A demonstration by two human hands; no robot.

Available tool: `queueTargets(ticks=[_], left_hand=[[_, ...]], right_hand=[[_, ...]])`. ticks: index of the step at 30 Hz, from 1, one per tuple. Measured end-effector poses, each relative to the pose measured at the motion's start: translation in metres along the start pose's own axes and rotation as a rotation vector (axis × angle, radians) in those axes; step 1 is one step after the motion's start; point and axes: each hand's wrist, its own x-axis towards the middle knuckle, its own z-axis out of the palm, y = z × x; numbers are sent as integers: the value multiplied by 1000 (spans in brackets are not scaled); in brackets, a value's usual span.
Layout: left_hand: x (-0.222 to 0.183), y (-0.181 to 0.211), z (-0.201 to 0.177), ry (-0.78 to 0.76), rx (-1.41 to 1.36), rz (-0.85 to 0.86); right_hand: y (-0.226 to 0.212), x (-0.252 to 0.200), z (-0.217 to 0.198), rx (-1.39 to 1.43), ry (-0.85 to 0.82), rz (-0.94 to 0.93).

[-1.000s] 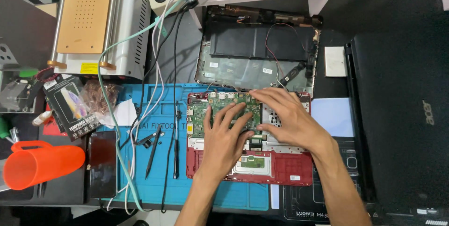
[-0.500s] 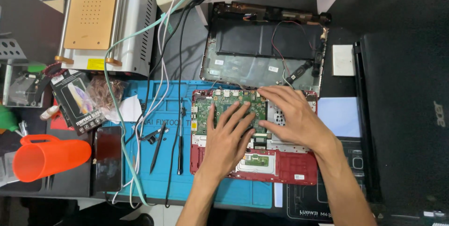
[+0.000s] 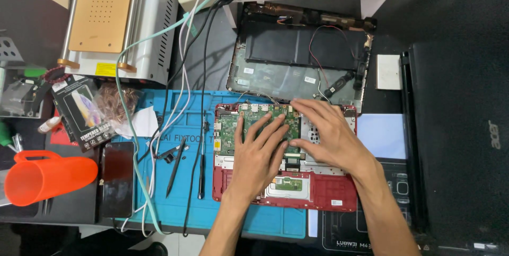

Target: The recorder is reassembling a laptop by installing the motherboard and connecting various internal ribbon cables.

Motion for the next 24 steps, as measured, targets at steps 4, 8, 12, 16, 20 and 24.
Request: queueTargets(ticks=[4, 8, 12, 16, 20, 24], left_hand=[[-6, -1, 1, 22, 3, 4], [-6, 0, 4, 34, -31, 5], [-6, -1, 3, 53, -43, 9], [-10, -1, 3, 94, -44, 31], [-11, 3, 1, 92, -41, 19], [-9, 4, 0, 84, -36, 0]], right_hand=[[-3, 1, 0, -3, 24, -1], [-6, -1, -1, -26, -4, 30], [-8, 2, -2, -31, 22, 30], [-7, 1, 0, -43, 33, 18], [-9, 0, -1, -22, 11, 44], [-6, 1, 1, -19, 35, 48]])
